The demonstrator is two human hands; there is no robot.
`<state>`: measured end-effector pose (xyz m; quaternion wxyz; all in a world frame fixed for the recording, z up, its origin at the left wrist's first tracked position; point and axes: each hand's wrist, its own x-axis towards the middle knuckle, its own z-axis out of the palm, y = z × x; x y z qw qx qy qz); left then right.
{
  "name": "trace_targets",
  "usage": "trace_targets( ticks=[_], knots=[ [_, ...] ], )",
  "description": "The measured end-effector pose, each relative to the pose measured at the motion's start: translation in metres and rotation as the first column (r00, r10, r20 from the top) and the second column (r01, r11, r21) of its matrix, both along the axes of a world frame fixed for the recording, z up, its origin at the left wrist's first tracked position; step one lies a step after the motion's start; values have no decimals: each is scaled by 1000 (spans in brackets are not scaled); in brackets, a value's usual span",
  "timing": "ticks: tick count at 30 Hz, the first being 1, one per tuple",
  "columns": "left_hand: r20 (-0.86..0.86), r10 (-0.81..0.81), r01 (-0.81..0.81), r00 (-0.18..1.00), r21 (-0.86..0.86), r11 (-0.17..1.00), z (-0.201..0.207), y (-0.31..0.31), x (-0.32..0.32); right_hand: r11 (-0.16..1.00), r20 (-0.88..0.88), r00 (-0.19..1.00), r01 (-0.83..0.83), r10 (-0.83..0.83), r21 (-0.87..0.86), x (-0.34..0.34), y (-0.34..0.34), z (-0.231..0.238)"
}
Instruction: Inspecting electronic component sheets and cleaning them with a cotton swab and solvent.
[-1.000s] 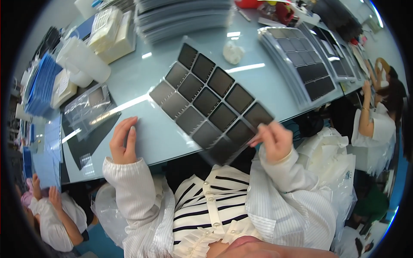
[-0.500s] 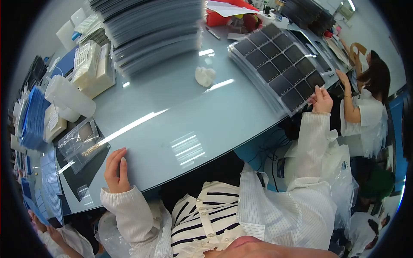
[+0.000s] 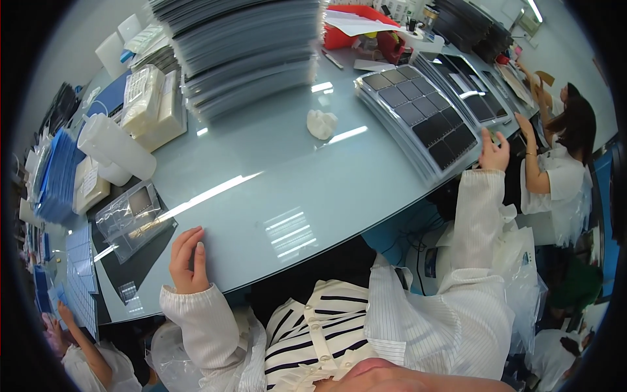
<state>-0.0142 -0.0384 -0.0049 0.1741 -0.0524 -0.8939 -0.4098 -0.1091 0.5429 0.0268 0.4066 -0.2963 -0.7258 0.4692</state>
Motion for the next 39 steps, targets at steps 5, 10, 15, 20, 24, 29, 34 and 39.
trace_targets(
  ticks=[5,10,15,20,24,29,34,39],
  knots=[
    [-30,-8,8,1000,-23,1000,2,4,-2,898,-54,966,-214,253,384,-1,-59,67],
    [-81,-4,-1,997,-69,998,-3,-1,1,559,18,790,-449,613,698,-61,-168,125],
    [-61,17,-16,998,11,1000,-4,-4,4,248,-10,846,-144,532,958,-129,-278,196],
    [-70,30,-26,997,49,998,-2,-2,3,62,-38,642,-15,766,998,-233,-281,203],
    [-85,27,-26,996,14,1000,-3,-4,2,18,18,793,-37,609,999,-229,-274,198],
    [-84,-7,8,996,12,1000,1,-3,4,-24,-29,873,46,486,999,-167,-276,202],
    [-97,-10,8,995,-21,1000,-1,-2,5,135,-292,483,334,825,933,-129,-267,176],
    [119,102,-138,988,346,928,-9,-7,11,-34,-76,438,237,896,971,-52,-274,156]
  ],
)
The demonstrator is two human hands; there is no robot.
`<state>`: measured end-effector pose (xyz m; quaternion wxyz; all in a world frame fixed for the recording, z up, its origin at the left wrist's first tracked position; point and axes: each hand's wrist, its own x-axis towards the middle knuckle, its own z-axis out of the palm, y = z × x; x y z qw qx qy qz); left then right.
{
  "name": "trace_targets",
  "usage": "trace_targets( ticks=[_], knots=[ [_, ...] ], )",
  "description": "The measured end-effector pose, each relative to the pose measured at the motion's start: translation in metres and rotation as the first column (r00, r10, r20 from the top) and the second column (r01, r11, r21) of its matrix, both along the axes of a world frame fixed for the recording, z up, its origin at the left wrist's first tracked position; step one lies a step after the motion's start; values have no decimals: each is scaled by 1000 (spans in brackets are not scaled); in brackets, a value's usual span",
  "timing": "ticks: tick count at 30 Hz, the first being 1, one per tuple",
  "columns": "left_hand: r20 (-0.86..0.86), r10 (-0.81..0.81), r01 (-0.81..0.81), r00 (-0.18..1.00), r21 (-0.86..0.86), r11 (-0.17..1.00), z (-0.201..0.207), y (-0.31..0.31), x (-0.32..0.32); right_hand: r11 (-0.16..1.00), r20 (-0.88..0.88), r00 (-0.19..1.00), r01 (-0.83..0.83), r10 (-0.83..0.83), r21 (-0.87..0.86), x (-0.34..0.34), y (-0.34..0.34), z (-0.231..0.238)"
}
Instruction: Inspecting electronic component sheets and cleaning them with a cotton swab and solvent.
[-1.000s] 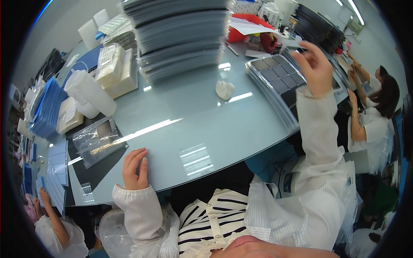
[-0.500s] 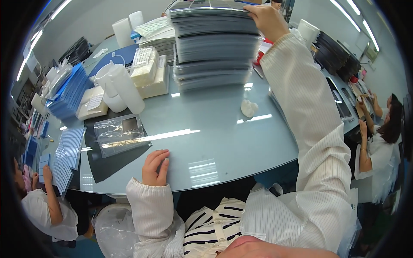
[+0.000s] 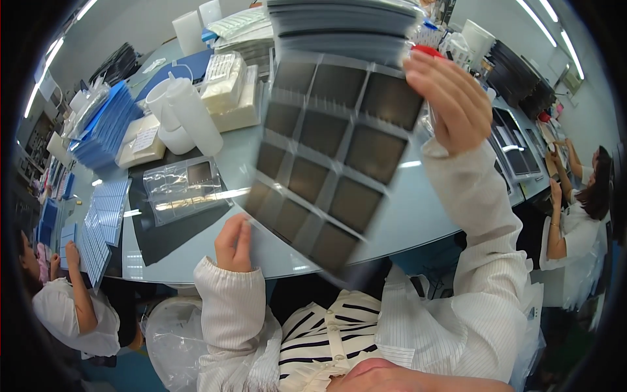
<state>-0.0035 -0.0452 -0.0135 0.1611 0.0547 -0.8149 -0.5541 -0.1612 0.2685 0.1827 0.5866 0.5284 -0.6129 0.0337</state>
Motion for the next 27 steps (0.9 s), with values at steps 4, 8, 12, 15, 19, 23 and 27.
trace_targets(
  ticks=[4,8,12,15,19,23,27],
  knots=[
    [-118,-194,221,974,301,928,15,18,-4,984,229,964,-157,133,89,42,-11,-27],
    [-279,-428,488,860,693,530,-11,22,5,964,415,886,-257,206,70,69,-11,-51],
    [-543,-261,600,798,755,262,15,43,22,973,391,898,-231,201,30,73,-2,-79],
    [-154,-263,305,952,517,800,15,25,36,980,478,858,-197,188,-33,76,5,-101],
    [-104,-145,175,984,401,899,33,47,38,927,739,647,133,187,-352,81,-6,-134],
    [-223,-111,197,969,415,888,31,55,30,795,734,-316,336,601,-505,88,7,-157],
    [-218,-107,180,970,354,918,25,56,27,734,606,-431,253,669,-631,106,10,-168]
  ],
)
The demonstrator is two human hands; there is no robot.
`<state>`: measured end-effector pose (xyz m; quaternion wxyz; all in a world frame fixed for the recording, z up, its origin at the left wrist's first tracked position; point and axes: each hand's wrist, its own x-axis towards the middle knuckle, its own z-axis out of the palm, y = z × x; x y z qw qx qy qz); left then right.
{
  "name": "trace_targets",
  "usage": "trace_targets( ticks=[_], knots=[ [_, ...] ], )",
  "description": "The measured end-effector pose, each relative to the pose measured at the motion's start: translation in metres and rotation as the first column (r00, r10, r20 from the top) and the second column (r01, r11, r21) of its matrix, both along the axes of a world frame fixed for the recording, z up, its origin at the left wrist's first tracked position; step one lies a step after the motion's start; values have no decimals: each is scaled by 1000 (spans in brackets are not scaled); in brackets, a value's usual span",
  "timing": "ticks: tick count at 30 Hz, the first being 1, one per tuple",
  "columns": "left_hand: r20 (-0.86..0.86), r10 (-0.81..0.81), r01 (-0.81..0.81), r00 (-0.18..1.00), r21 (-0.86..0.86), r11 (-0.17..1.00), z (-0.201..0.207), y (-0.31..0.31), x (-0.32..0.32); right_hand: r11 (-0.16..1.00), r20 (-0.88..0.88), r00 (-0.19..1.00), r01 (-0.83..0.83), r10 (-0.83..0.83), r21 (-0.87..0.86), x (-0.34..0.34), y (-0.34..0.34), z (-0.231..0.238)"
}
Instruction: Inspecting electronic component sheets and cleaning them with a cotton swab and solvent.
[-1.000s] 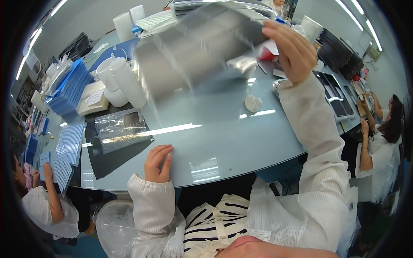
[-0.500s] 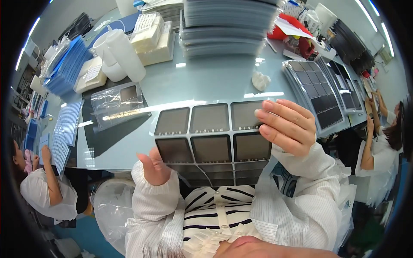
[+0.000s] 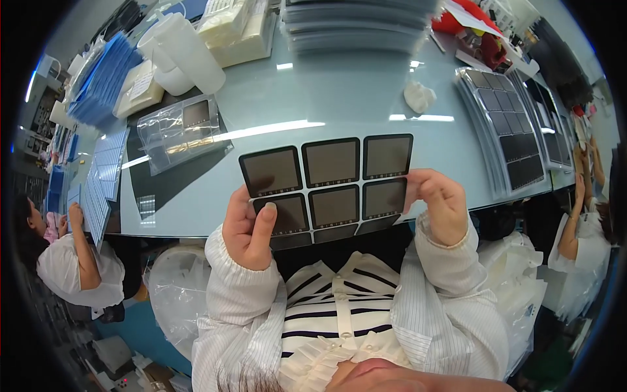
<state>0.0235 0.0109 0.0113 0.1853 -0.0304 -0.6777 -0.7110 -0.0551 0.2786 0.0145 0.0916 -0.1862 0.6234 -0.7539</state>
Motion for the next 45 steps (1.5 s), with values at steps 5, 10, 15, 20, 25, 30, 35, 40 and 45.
trace_targets(
  ticks=[5,10,15,20,25,30,35,40,45],
  knots=[
    [34,22,-23,999,13,1000,-4,1,-3,975,2,984,176,-178,137,6,-7,17],
    [0,28,-28,1000,-31,999,0,0,-5,960,-34,972,236,-233,154,8,-5,18],
    [-31,-17,15,999,-86,996,8,2,-5,952,-7,968,249,-252,180,11,-2,23],
    [-32,-4,1,999,-83,997,14,4,-4,954,-3,970,238,-242,181,13,4,21],
    [-36,-40,36,999,-106,994,16,0,0,961,8,980,194,-199,200,16,4,26],
    [-35,-51,47,998,-99,994,18,-1,3,963,-20,986,164,-163,214,18,5,26],
    [-10,-29,28,1000,-113,993,19,-5,7,962,-57,991,134,-124,236,18,3,29],
    [7,-4,5,1000,-103,995,17,-11,9,965,-101,991,107,-85,238,18,-1,29],
    [-38,25,-29,999,-109,994,15,-16,8,972,-93,993,93,-74,215,18,-7,33]
  ],
)
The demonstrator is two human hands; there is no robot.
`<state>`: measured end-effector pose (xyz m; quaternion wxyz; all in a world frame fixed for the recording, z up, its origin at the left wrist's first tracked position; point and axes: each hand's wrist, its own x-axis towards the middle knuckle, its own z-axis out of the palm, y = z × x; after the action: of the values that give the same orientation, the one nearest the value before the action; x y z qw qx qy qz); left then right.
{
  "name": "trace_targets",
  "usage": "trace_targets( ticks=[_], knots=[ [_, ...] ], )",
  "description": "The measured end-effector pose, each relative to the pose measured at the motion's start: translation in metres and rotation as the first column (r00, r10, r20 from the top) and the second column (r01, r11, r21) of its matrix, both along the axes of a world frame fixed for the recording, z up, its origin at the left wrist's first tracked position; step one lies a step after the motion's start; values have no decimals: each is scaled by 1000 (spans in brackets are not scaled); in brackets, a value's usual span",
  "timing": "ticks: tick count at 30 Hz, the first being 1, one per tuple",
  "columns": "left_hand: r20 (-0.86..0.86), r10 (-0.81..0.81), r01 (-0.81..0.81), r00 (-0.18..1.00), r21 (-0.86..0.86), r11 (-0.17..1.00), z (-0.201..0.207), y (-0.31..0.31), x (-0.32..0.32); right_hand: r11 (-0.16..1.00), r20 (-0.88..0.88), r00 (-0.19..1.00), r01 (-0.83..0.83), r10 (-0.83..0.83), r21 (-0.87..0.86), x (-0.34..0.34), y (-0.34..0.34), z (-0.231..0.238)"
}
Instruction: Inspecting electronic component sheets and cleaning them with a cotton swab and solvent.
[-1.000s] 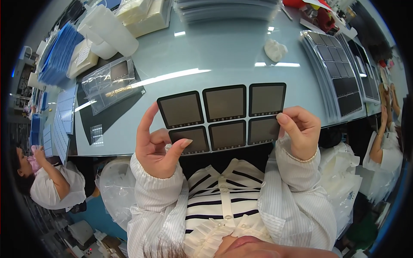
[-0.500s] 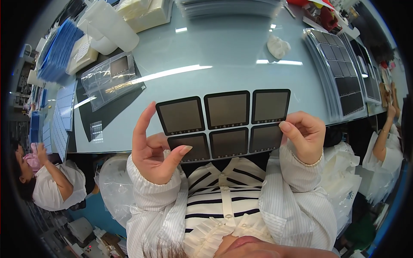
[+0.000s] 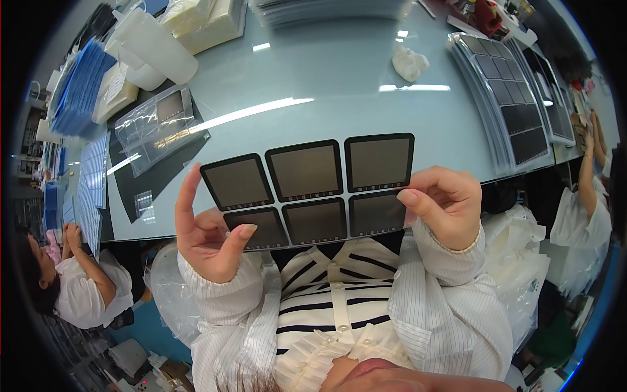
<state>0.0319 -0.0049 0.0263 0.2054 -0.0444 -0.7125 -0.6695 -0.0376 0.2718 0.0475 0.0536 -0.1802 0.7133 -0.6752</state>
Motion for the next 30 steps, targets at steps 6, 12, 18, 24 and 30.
trace_targets(
  ticks=[6,12,18,24,30],
  knots=[
    [9,4,-4,1000,-4,1000,-2,-7,3,998,48,997,-59,58,5,2,1,7],
    [-7,18,-18,1000,-27,999,-2,-7,0,997,31,997,-77,77,-14,0,0,5],
    [-1,12,-12,1000,-17,1000,0,-7,-1,995,72,995,-67,72,-77,-1,-1,0],
    [0,-14,14,1000,6,1000,-3,-9,0,996,109,994,37,-28,-80,1,-11,4],
    [-40,-162,167,986,186,968,-17,-3,-5,957,-37,977,200,-212,-208,-10,-20,1]
  ],
)
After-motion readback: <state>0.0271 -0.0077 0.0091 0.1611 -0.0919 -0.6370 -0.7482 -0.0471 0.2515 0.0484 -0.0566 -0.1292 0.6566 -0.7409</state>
